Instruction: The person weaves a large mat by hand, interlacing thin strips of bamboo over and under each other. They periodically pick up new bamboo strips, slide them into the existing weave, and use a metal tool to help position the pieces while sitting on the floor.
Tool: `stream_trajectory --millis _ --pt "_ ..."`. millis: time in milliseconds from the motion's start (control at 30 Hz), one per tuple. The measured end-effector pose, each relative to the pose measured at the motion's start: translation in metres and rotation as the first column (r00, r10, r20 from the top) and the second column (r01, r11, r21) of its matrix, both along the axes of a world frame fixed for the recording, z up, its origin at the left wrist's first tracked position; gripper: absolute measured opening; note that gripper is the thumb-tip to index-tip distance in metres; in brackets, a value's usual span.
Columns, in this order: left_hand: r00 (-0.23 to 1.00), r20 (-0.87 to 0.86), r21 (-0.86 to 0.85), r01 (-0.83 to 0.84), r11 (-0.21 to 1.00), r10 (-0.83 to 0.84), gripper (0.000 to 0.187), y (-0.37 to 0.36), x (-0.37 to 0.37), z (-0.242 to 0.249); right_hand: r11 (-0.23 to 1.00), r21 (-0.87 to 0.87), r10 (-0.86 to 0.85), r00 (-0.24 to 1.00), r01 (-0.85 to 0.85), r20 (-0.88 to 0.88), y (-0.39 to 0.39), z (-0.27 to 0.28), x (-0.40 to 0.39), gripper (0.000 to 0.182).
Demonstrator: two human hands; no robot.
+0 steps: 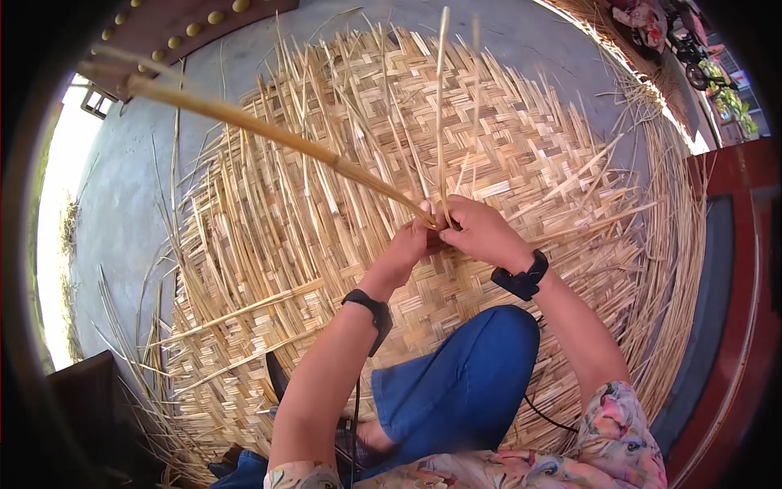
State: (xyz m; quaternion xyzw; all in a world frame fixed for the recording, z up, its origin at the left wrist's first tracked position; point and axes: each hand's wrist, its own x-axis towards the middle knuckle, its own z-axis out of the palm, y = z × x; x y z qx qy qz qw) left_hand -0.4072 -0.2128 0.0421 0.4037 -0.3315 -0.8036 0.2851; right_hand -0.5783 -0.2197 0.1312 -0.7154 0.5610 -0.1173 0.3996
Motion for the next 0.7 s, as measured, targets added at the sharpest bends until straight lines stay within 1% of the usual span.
stream_trajectory --millis 33,100,133,167,200,233,267,333,367,433,500,533,567,600,633,667,700 --pt "1.0 -0.005 0.087 0.012 0.996 -0.011 0.075 -0.002 0.008 -0.002 0.997 -0.083 0.014 0.996 -0.007 0.086 -0.002 -0.005 -0.001 0.01" --pt "0.972 0.042 0.061 -0.235 0.97 0.233 0.068 0.013 0.023 0.006 0.969 -0.247 0.059 0.967 0.003 0.246 -0.009 -0.032 -0.018 0.011" --pt "0.935 0.058 0.041 -0.351 0.935 0.349 0.064 0.023 0.031 0.011 0.951 -0.28 0.129 0.992 -0.128 -0.016 -0.011 -0.04 -0.029 0.013" --pt "0.901 0.117 0.016 -0.421 0.907 0.417 0.052 0.038 0.046 0.018 0.927 -0.273 0.179 0.944 -0.256 -0.278 -0.012 -0.049 -0.041 0.016" --pt "0.861 0.175 -0.009 -0.483 0.876 0.477 0.039 0.058 0.067 0.023 0.901 -0.229 0.208 0.829 -0.37 -0.519 -0.011 -0.056 -0.051 0.018" --pt "0.839 0.181 0.004 -0.523 0.853 0.513 0.037 0.08 0.091 0.021 0.919 -0.07 0.289 0.784 -0.388 -0.549 -0.012 -0.062 -0.058 0.016" --pt "0.814 0.187 0.019 -0.562 0.827 0.549 0.035 0.103 0.119 0.017 0.956 -0.013 0.253 0.851 -0.292 -0.461 -0.012 -0.062 -0.06 0.015" --pt "0.651 0.288 0.13 -0.753 0.645 0.702 0.034 0.147 0.179 -0.009 0.986 0.119 0.146 0.948 -0.116 -0.282 -0.017 -0.059 -0.06 0.015" --pt "0.631 0.263 0.067 -0.767 0.638 0.73 0.035 0.168 0.223 -0.042 0.982 0.123 0.165 0.967 -0.142 -0.193 -0.022 -0.076 -0.068 0.016" --pt "0.591 0.195 -0.004 -0.797 0.603 0.783 0.039 0.197 0.277 -0.059 0.979 0.069 0.202 0.951 -0.19 -0.236 -0.02 -0.083 -0.06 0.016" --pt "0.491 0.106 0.013 -0.87 0.493 0.864 0.042 0.177 0.263 -0.01 0.984 -0.035 0.157 0.941 -0.175 -0.299 -0.014 -0.093 -0.06 0.015" --pt "0.409 0.064 0.056 -0.912 0.406 0.91 0.043 0.161 0.233 0.029 0.984 -0.105 0.101 0.932 -0.146 -0.347 -0.008 -0.102 -0.059 0.013" --pt "0.424 0.067 -0.007 -0.905 0.425 0.903 0.043 0.151 0.225 0.035 0.982 -0.12 0.101 0.936 -0.149 -0.337 -0.004 -0.101 -0.061 0.013" --pt "0.416 0.074 -0.071 -0.905 0.42 0.907 0.044 0.151 0.223 0.03 0.965 -0.219 0.091 0.97 -0.142 -0.226 -0.002 -0.114 -0.067 0.013" --pt "0.483 -0.025 -0.002 -0.876 0.483 0.875 0.043 0.149 0.226 0.021 0.975 -0.182 0.088 0.977 -0.125 -0.195 -0.002 -0.115 -0.07 0.012" --pt "0.521 -0.112 0.053 -0.847 0.529 0.846 0.042 0.147 0.238 0.012 0.982 -0.142 0.105 0.984 -0.125 -0.145 -0.003 -0.118 -0.071 0.012" --pt "0.542 -0.128 0.017 -0.836 0.548 0.83 0.041 0.145 0.255 -0.008 0.975 -0.181 0.108 0.987 -0.127 -0.116 -0.003 -0.122 -0.073 0.012"
